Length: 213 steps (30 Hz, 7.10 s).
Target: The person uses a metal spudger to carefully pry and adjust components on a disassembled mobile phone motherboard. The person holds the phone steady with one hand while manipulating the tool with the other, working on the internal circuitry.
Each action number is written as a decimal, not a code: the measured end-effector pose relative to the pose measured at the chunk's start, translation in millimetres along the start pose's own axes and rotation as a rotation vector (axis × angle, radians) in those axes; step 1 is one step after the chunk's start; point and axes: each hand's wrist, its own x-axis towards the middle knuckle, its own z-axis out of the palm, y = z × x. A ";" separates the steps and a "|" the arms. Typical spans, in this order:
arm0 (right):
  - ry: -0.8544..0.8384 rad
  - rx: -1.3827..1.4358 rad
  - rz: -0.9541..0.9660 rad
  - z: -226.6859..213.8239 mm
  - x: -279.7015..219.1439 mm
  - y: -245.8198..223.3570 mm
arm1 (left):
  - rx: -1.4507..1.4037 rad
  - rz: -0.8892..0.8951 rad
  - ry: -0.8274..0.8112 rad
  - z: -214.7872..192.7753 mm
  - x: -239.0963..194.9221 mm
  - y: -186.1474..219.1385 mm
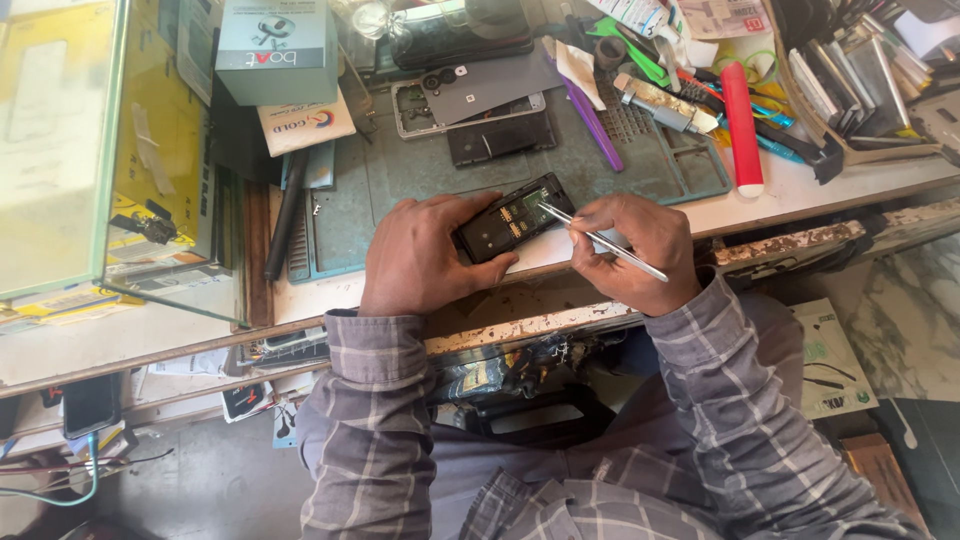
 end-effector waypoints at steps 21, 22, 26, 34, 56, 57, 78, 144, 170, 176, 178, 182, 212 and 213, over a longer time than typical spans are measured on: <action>-0.016 -0.003 -0.053 -0.3 3.1 -0.1 | 0.017 0.027 0.007 -0.4 2.0 -0.2; -0.020 0.000 -0.051 -0.3 3.1 -0.4 | 0.013 0.015 0.008 -0.2 1.2 0.0; -0.031 0.013 -0.046 -1.0 3.5 -1.3 | 0.009 -0.002 0.003 0.1 0.5 0.3; -0.037 0.017 -0.042 -1.9 4.1 -1.4 | 0.007 0.021 0.013 0.4 0.8 -0.5; -0.021 0.010 -0.001 0.2 0.9 0.6 | 0.005 0.008 0.001 0.0 0.5 -1.1; -0.023 0.012 0.005 -0.3 0.7 0.7 | -0.003 0.013 -0.004 0.3 1.1 -1.0; -0.019 -0.025 0.068 -1.4 1.4 -1.4 | 0.018 -0.002 0.021 0.4 0.5 1.1; 0.082 0.211 0.155 7.3 1.3 5.9 | 0.063 -0.105 0.075 9.3 -5.1 -9.5; 0.228 0.187 0.148 11.1 -14.0 21.8 | 0.075 -0.014 0.206 9.0 -7.9 -9.1; 0.282 0.071 0.257 11.9 -17.0 29.0 | 0.055 -0.009 0.222 10.5 -9.0 -13.9; 0.392 0.242 0.279 13.7 -22.6 32.7 | 0.088 -0.121 0.108 15.1 -3.9 -17.2; 0.292 0.262 0.314 13.0 -13.3 32.8 | 0.110 -0.028 0.171 13.3 -6.5 -16.3; 0.110 0.113 0.264 8.9 -0.5 12.9 | 0.102 -0.076 0.156 9.8 -5.5 -10.0; 0.108 0.114 0.258 8.7 -0.2 12.7 | 0.101 -0.070 0.159 9.7 -5.3 -9.8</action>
